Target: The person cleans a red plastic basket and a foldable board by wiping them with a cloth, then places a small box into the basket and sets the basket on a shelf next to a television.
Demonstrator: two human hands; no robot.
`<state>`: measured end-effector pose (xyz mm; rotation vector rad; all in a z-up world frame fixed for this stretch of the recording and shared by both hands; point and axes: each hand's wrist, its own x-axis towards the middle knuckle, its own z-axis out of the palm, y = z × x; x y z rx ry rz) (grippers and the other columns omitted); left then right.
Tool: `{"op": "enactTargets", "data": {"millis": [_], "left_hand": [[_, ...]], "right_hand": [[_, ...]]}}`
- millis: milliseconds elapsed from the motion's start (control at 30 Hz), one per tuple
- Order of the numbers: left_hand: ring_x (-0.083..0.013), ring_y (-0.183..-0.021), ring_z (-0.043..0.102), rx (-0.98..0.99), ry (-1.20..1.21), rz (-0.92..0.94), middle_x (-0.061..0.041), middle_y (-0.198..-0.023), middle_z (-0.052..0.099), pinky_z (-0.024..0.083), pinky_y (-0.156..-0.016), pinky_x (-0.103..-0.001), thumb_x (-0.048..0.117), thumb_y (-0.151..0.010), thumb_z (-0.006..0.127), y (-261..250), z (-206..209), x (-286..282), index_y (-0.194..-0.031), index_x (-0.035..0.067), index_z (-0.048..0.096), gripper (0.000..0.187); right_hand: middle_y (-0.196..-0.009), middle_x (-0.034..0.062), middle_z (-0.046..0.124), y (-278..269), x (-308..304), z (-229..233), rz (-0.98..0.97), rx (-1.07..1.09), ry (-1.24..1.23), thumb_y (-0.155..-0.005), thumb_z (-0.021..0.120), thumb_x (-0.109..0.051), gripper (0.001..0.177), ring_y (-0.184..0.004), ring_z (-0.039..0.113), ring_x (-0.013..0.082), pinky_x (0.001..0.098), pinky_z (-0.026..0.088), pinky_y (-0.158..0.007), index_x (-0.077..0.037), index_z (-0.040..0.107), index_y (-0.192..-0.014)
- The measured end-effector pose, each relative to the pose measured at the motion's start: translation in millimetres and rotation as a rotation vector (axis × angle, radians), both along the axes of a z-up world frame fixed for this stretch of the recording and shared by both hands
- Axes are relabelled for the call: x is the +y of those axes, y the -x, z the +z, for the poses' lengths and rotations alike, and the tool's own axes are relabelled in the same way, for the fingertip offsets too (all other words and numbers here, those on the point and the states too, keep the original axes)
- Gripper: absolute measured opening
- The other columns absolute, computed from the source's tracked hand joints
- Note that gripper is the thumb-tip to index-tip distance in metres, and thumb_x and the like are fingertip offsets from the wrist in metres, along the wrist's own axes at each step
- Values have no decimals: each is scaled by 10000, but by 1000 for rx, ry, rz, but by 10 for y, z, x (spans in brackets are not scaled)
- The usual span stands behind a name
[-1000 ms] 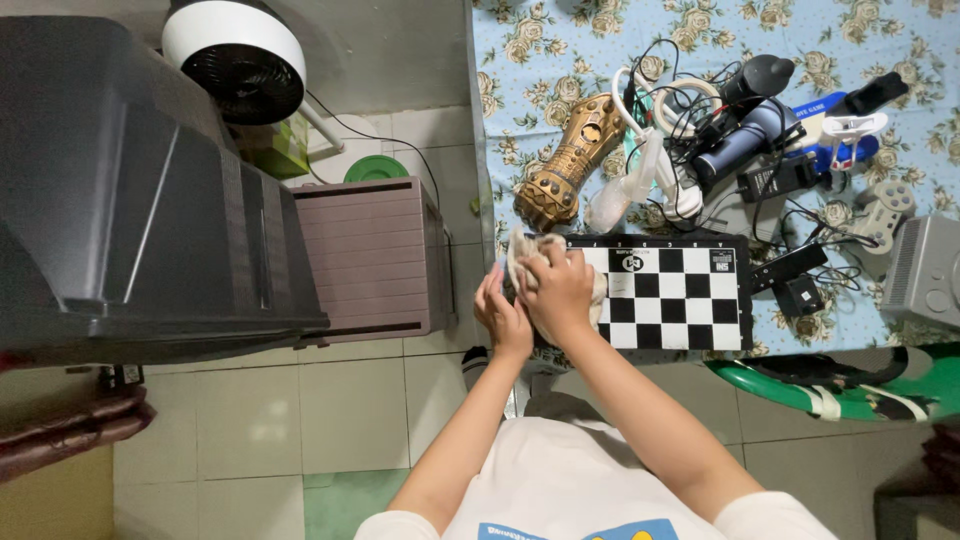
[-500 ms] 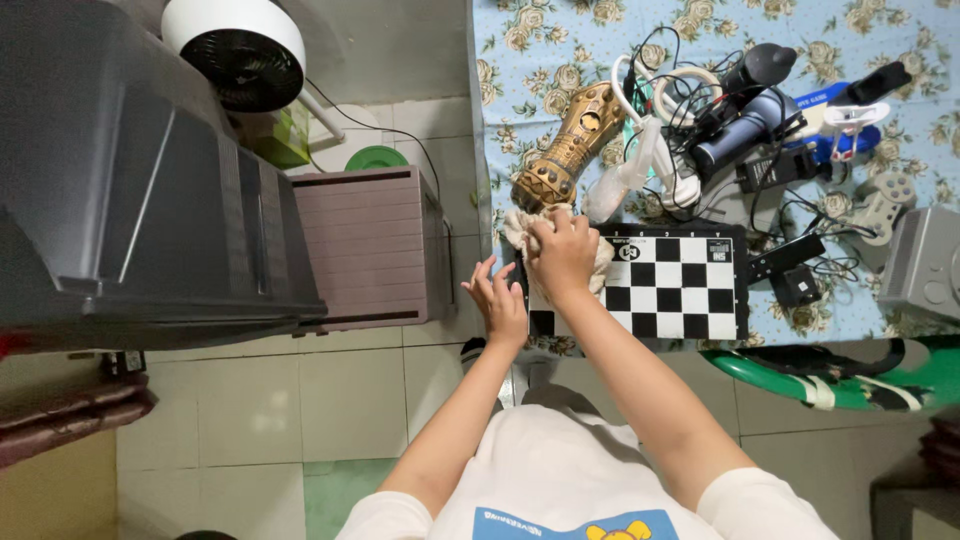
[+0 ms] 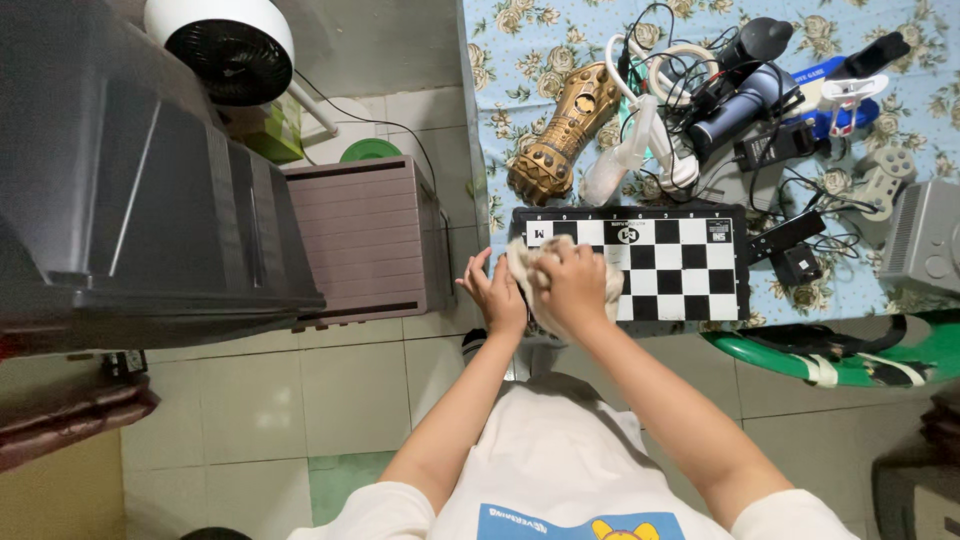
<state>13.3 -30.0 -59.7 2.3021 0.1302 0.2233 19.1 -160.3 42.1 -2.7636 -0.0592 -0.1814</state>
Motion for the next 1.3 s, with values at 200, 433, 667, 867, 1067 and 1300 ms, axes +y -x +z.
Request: {"op": "enactTargets", "data": {"millis": [200, 433, 667, 867, 1067, 1300], "left_hand": [[-384, -1446, 351, -30, 38, -12, -89, -1430, 504, 38, -1246, -668, 247, -1045, 516, 8, 4, -5, -1319, 242, 695, 327], [-353, -1451, 372, -194, 225, 112, -86, -1439, 515, 64, -1261, -641, 513, -1126, 242, 28, -27, -32, -1295, 65, 608, 603], [-328, -1394, 404, -155, 319, 53, -55, -1386, 548, 135, -1248, -532, 473, -1114, 229, -37, 30, 67, -1204, 120, 722, 613], [-320, -1378, 333, 88, 288, -8, -44, -1473, 501, 240, -1193, -462, 259, -970, 663, -343, -13, 154, -1119, 278, 800, 203], [-340, -1422, 290, 218, 9, -183, -31, -1532, 463, 28, -1200, -610, 197, -864, 760, -655, 56, 162, -1044, 358, 850, 257], [-375, -1413, 283, 143, 186, -157, -70, -1522, 444, 147, -1206, -600, 284, -827, 806, -696, 96, 258, -1049, 376, 813, 241]], "right_hand": [[-1059, 4, 661, -660, -48, 23, -217, -64, -180, -767, 824, -365, 217, -1042, 572, 292, 462, 422, -883, -234, 788, -936], [-1086, -20, 687, 148, 171, 93, 70, -136, -131, -757, 796, -290, 127, -1019, 575, 275, 447, 427, -861, -248, 784, -876], [-1102, 2, 663, -190, -108, -53, -109, -28, -208, -833, 804, -334, 166, -1041, 564, 287, 451, 436, -861, -262, 796, -982], [-1269, 17, 634, 136, 263, 198, -98, -10, 52, -635, 815, -304, 463, -1099, 526, 320, 477, 405, -876, -273, 785, -1097], [-1221, 30, 638, 364, 296, 345, -58, -53, -21, -615, 887, -401, 440, -1045, 528, 346, 519, 395, -817, -223, 761, -997], [-1129, -49, 662, 543, -84, 175, 287, -99, -66, -635, 859, -319, 253, -1087, 566, 298, 481, 423, -853, -269, 725, -844]]}}
